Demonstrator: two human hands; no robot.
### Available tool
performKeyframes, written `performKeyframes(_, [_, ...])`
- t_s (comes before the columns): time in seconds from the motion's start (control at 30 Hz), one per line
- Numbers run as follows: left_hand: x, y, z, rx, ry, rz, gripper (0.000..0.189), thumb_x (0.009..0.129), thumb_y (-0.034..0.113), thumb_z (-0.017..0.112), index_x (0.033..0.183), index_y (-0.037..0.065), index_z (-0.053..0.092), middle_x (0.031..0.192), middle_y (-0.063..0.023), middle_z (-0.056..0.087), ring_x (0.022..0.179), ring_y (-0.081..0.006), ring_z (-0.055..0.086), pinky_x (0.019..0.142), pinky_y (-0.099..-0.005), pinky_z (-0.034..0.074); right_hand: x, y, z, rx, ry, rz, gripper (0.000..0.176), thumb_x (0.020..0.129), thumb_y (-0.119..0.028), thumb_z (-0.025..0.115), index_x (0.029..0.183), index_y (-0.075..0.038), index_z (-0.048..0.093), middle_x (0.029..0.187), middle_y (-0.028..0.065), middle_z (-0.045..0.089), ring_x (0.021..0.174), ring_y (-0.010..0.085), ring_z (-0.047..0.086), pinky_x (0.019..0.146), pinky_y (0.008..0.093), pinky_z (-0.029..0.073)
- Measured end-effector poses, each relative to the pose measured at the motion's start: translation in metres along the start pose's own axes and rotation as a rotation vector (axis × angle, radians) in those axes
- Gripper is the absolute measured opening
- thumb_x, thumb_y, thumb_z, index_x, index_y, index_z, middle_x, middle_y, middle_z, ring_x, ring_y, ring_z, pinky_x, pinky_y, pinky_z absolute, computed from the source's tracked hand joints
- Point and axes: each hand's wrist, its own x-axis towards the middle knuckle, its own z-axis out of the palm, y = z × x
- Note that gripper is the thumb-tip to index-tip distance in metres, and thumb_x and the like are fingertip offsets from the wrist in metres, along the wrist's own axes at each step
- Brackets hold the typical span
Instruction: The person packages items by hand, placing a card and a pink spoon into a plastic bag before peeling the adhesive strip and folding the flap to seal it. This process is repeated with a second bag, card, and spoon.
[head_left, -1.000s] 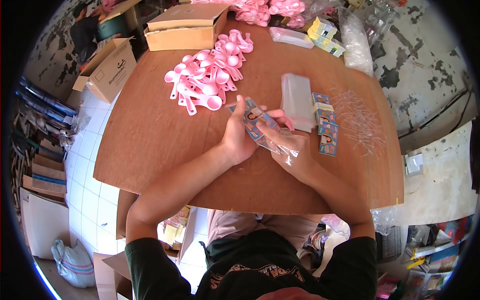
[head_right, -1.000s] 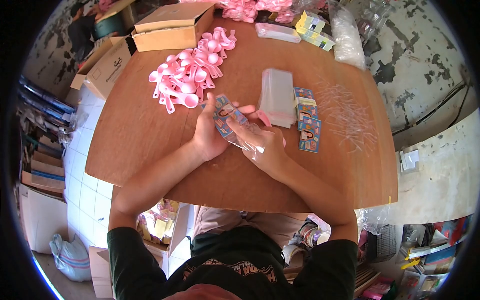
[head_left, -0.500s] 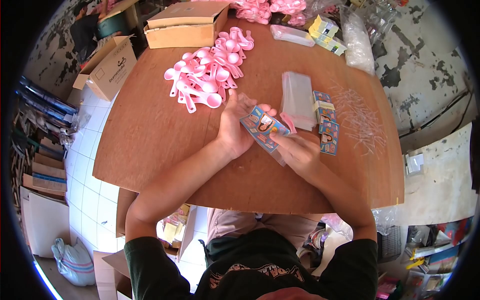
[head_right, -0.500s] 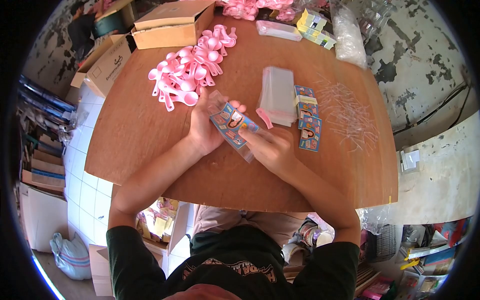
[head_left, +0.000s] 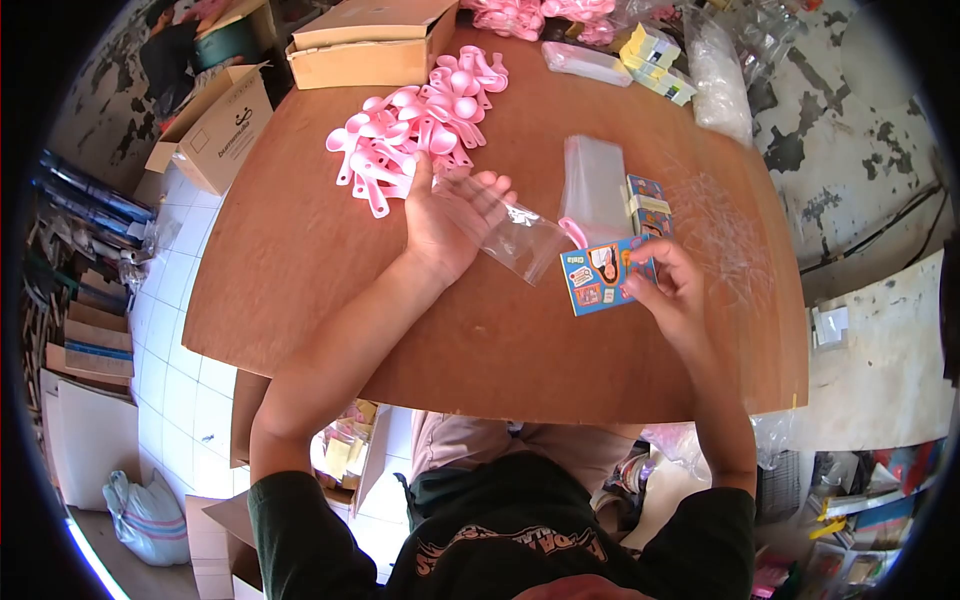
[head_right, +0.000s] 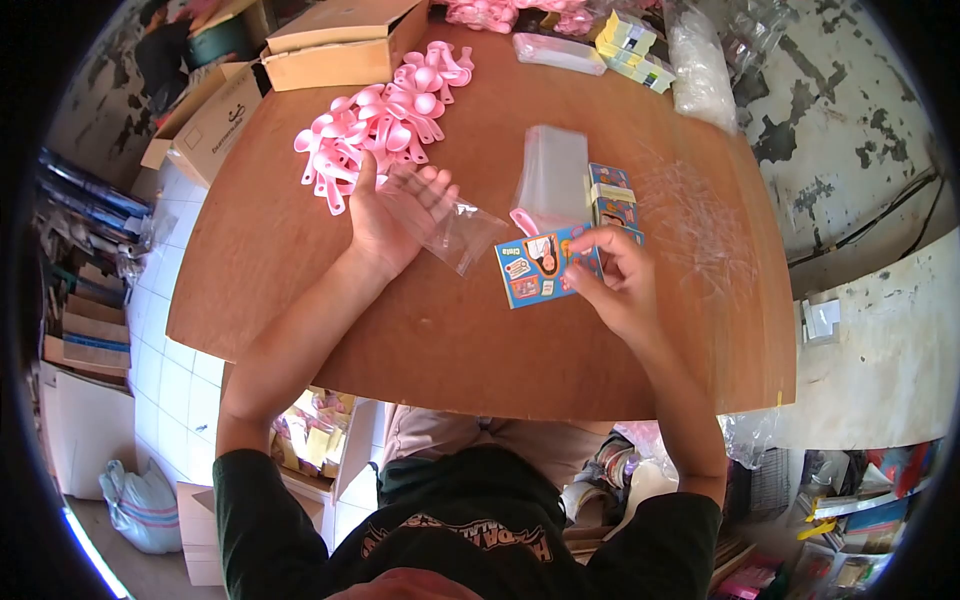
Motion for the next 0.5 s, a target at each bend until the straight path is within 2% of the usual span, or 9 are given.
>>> performKeyframes(0.03, [0.001,0.0,-0.001,0.005,0.0,-0.008,0.055,0.089,0.06,0.05,0.085,0.005,0.052,0.09,-0.0122,0.058,0.096,-0.0297,0.058,0.097,-0.0469,0.043,0.001,0.001,0.0,0.002,0.009,0.003,0.024,0.083,0.006,0.061,0.105,0.003,0.055,0.107,0.0134,0.06,0.099,0.02,0.064,0.076,0.0298,0.054])
performKeyframes(0.1, [0.002,0.0,-0.003,0.027,-0.039,0.005,0.056,0.088,0.061,0.05,0.088,0.005,0.053,0.09,-0.012,0.058,0.096,-0.0295,0.057,0.097,-0.0462,0.042,0.008,-0.015,0.014,-0.233,0.055,-0.072,0.023,0.083,0.006,0.061,0.104,0.001,0.055,0.098,0.0122,0.064,0.085,0.0184,0.068,0.064,0.0301,0.055])
performKeyframes(0.13, [0.003,0.001,-0.004,0.035,-0.038,0.007,0.056,0.088,0.06,0.052,0.09,0.004,0.053,0.09,-0.0121,0.058,0.097,-0.0293,0.057,0.098,-0.0463,0.042,0.014,-0.031,0.019,-0.632,0.033,-0.362,0.026,0.083,0.004,0.063,0.107,-0.003,0.056,0.091,0.0107,0.067,0.073,0.0183,0.069,0.059,0.0318,0.056])
performKeyframes(0.17, [0.003,0.001,-0.004,0.041,-0.039,-0.002,0.056,0.088,0.06,0.052,0.09,0.004,0.053,0.09,-0.0121,0.058,0.097,-0.0293,0.057,0.098,-0.0463,0.042,0.018,-0.032,0.021,-0.633,0.042,-0.357,0.026,0.083,0.004,0.063,0.107,-0.003,0.056,0.091,0.0107,0.067,0.073,0.0183,0.069,0.059,0.0318,0.056])
performKeyframes(0.23, [0.004,0.002,-0.005,0.046,-0.06,0.014,0.057,0.087,0.06,0.053,0.091,0.004,0.052,0.09,-0.012,0.058,0.097,-0.0294,0.058,0.098,-0.0462,0.042,0.023,-0.032,0.023,-0.847,-0.121,-0.425,0.032,0.081,0.002,0.065,0.111,-0.005,0.055,0.092,0.0093,0.069,0.075,0.0186,0.07,0.06,0.0313,0.055])
performKeyframes(0.27, [0.003,0.002,-0.004,0.044,-0.044,0.023,0.057,0.087,0.06,0.053,0.092,0.003,0.053,0.09,-0.012,0.058,0.097,-0.0295,0.058,0.098,-0.0463,0.042,0.023,-0.023,0.026,-0.742,-0.12,-0.376,0.042,0.079,0.0,0.068,0.117,-0.007,0.053,0.092,0.007,0.071,0.072,0.0207,0.069,0.059,0.0315,0.054])
performKeyframes(0.3, [0.003,0.001,-0.004,0.045,-0.044,0.021,0.057,0.087,0.06,0.053,0.092,0.003,0.053,0.09,-0.012,0.058,0.097,-0.0295,0.058,0.098,-0.0463,0.042,0.021,-0.016,0.025,-0.743,-0.118,-0.375,0.042,0.079,0.0,0.068,0.117,-0.007,0.053,0.092,0.007,0.071,0.072,0.0207,0.069,0.059,0.0315,0.054])
performKeyframes(0.37, [0.003,0.002,-0.003,0.044,-0.027,0.03,0.058,0.087,0.061,0.053,0.093,0.003,0.053,0.091,-0.0124,0.058,0.098,-0.0299,0.057,0.098,-0.0465,0.041,0.017,-0.005,0.023,-0.443,-0.2,-0.076,0.04,0.077,-0.001,0.07,0.114,-0.006,0.057,0.092,0.0076,0.07,0.074,0.0205,0.068,0.061,0.0316,0.053])
performKeyframes(0.5, [0.003,0.003,-0.002,0.044,-0.016,0.04,0.055,0.089,0.061,0.05,0.089,0.005,0.051,0.091,-0.0147,0.059,0.098,-0.0329,0.058,0.097,-0.0486,0.043,0.003,0.003,0.02,-0.532,-0.246,-0.061,0.03,0.078,0.006,0.067,0.106,-0.002,0.061,0.094,0.0095,0.069,0.086,0.018,0.066,0.074,0.0291,0.051])
